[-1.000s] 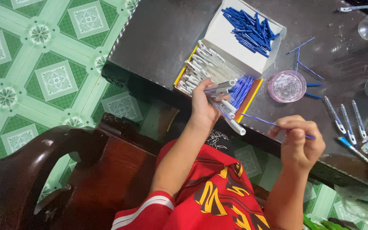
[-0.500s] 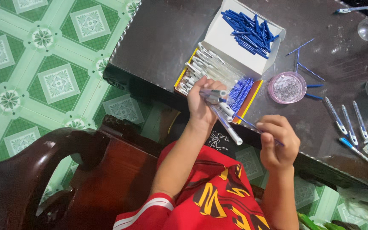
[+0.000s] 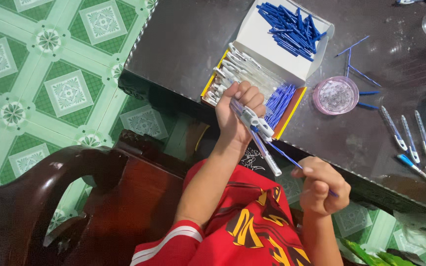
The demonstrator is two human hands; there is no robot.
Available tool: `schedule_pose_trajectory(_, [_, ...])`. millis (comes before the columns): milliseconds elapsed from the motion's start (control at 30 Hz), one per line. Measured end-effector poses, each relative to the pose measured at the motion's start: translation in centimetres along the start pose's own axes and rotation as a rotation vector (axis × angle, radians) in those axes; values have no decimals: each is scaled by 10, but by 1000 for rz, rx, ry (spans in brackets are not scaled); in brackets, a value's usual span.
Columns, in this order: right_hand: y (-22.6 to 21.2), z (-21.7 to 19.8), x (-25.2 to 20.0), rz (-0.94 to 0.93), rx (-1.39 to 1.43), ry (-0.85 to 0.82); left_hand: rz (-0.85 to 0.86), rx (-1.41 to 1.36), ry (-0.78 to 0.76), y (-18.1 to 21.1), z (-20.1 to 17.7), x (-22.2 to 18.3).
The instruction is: The person assembles ballpoint pens by hand, inserting ink refills into pen barrels, attaching blue caps, and placing the completed pens into a clear plastic container.
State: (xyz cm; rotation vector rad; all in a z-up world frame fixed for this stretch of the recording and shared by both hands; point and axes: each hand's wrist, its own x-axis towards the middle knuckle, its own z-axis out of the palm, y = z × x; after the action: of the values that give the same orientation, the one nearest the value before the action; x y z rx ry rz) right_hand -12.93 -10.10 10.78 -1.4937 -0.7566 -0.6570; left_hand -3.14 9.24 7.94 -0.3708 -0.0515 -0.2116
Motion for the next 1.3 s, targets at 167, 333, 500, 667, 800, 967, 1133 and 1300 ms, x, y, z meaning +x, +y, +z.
schedule_pose_trajectory(167, [-4,12,13,-112,-129,-76,-11,-2,-33,1,2,0])
schedule_pose_trajectory(333, [-2,6,9,-93,-49,-30,19,-10,-32,8,-4,1])
schedule_pose_trajectory(500, [3,14,12,-110,-145,-81,13,-42,-2,2,-2,0])
schedule_pose_trajectory(667, [10,26,18,56,-265,-256,6,-61,29,-10,2,-1])
schedule_pose_trajectory(800, [11,38,23,125,-322,-279,0,-88,53,-12,-6,-1])
schedule_pose_trajectory(967, [24,15,-9,239,-87,-294,43,-114,92,-3,-24,0])
schedule_pose_trajectory(1133, [16,20,7,182,-162,-135,58,-138,134,-4,-40,1])
schedule_pose_trajectory(1300, [23,-2,61,296,-300,-156,64,-81,288,-15,-39,1])
